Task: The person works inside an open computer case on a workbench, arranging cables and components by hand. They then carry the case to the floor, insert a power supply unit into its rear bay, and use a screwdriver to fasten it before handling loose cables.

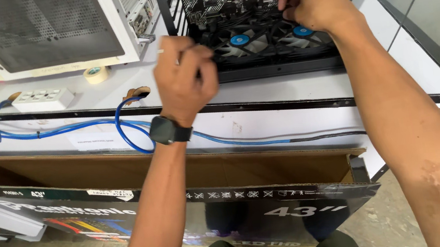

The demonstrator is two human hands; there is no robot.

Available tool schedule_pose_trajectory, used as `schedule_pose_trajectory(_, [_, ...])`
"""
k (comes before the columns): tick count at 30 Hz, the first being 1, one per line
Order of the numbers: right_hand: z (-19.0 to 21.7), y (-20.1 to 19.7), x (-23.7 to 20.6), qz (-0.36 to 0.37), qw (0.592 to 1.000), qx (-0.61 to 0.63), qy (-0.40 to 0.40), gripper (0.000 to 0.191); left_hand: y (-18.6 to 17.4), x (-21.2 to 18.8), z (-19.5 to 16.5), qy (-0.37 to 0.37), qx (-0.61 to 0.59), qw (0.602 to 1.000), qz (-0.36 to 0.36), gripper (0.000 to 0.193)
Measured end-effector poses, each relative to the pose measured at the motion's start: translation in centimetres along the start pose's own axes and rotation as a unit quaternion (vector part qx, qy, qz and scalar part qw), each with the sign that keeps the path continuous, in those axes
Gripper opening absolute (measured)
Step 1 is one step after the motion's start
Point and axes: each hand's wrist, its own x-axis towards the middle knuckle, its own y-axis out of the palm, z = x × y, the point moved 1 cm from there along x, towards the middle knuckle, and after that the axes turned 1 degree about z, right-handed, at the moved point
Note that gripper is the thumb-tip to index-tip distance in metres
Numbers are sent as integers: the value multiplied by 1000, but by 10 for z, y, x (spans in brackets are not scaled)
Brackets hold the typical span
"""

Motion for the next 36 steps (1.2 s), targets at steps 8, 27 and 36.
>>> schedule_pose_trajectory(8, [8, -7, -6, -4, 999, -2, -35, 24, 71, 27, 0, -55, -35, 980, 189, 33])
schedule_pose_trajectory(27, [59, -28, -26, 113, 845, 491, -181, 31, 115, 24, 35, -243, -131, 941, 195, 14])
schedule_pose_trajectory(36, [59, -20, -22, 18, 952, 269, -148, 21, 109, 30, 30, -231, -130, 938, 223, 10])
